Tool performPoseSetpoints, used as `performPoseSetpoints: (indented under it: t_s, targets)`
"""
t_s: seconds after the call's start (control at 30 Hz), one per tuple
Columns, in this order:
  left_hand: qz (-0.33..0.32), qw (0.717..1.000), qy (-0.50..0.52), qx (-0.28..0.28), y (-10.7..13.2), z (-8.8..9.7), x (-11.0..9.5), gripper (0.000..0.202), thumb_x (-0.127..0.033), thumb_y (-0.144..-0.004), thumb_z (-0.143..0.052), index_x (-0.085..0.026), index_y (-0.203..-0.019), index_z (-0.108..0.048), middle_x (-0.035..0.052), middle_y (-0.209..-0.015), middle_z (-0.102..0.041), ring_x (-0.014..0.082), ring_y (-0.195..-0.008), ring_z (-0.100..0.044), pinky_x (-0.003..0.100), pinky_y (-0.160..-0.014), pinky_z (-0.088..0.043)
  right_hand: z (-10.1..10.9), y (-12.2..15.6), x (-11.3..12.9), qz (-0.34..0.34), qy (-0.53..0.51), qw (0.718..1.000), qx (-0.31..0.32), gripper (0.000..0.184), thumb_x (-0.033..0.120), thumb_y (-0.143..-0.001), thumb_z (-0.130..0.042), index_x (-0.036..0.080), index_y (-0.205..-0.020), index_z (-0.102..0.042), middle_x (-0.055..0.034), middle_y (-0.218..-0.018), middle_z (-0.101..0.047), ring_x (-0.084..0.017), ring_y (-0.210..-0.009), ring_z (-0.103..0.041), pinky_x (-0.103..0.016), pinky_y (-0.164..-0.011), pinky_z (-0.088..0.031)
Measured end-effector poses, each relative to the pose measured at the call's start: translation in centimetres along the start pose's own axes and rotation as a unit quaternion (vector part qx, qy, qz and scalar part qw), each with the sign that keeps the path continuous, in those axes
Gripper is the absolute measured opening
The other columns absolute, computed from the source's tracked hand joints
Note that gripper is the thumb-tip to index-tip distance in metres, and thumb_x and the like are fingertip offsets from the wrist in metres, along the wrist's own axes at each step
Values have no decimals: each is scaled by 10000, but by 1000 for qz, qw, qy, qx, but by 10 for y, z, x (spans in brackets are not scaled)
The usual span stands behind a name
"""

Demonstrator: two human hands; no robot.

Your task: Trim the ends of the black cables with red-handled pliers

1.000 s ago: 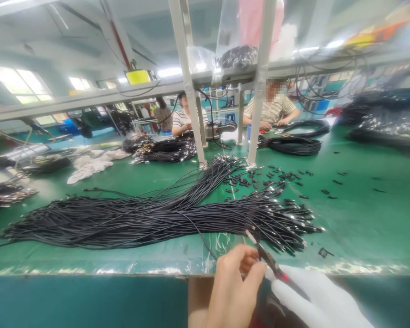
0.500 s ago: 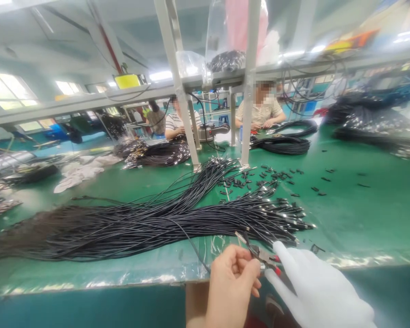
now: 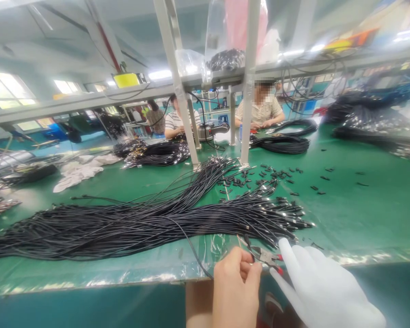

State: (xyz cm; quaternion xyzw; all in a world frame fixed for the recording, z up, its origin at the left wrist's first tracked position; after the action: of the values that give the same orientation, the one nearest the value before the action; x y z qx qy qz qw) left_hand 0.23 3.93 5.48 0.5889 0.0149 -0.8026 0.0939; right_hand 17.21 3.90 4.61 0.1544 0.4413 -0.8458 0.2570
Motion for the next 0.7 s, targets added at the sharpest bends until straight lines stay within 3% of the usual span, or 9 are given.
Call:
performPoseSetpoints:
  t_s: [0.17, 0.3, 0.37, 0.43, 0.53, 0.7]
  targets:
    - [14, 1000, 16, 8, 2, 1, -2, 126, -234, -836, -640, -225, -724, -584, -3, -655, -611, 179, -600, -609, 285, -527, -486, -15, 15, 9, -9, -51, 998, 22, 374, 346, -959, -534, 87, -1171, -701, -115, -746, -688, -238, -596, -628, -333, -526, -400]
    - [34, 995, 84, 45, 4, 2, -2, 101, -244, -836, -661, -187, -770, -611, -13, -654, -594, 153, -587, -617, 252, -506, -498, -22, 25, 16, -65, -151, 986, 33, 276, 397, -973, -520, 217, -974, -729, -33, -653, -665, -194, -512, -616, -296, -456, -410]
    - [38, 990, 116, 69, 3, 2, 0, 106, -240, -838, -672, -177, -778, -611, -16, -644, -599, 136, -572, -611, 239, -503, -501, -19, 26, 14, -94, -230, 966, 70, 277, 404, -986, -490, 274, -949, -733, -25, -742, -730, -179, -565, -660, -264, -461, -450]
    - [44, 984, 145, 94, 3, 3, 3, 117, -235, -835, -688, -171, -778, -608, -14, -642, -614, 117, -554, -603, 225, -495, -497, -15, 25, 11, -129, -346, 921, 126, 273, 400, -977, -490, 318, -955, -749, -24, -820, -767, -188, -635, -694, -257, -481, -489]
    - [51, 972, 188, 129, 3, 5, 6, 164, -253, -820, -734, -165, -776, -603, -7, -645, -636, 96, -524, -596, 205, -476, -486, -11, 23, 9, -148, -456, 859, 179, 262, 372, -959, -512, 344, -883, -762, -10, -750, -742, -182, -590, -654, -256, -455, -468]
    - [52, 954, 252, 154, -1, 3, 19, 319, -384, -776, -829, -164, -763, -597, 5, -612, -652, 89, -490, -593, 190, -446, -470, -10, 22, 15, -144, -477, 853, 157, 184, 371, -889, -613, 334, -747, -723, 20, -718, -706, -164, -580, -589, -249, -439, -377]
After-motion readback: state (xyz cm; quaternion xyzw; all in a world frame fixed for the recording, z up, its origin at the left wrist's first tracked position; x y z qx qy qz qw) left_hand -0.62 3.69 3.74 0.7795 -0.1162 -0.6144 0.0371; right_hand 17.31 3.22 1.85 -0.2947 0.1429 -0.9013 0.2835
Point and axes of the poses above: each hand's wrist, its own y-axis away from the middle knuckle, its own z-axis out of the back of the hand, x = y × z, the point moved 4 cm from there along -y, towards the middle knuckle
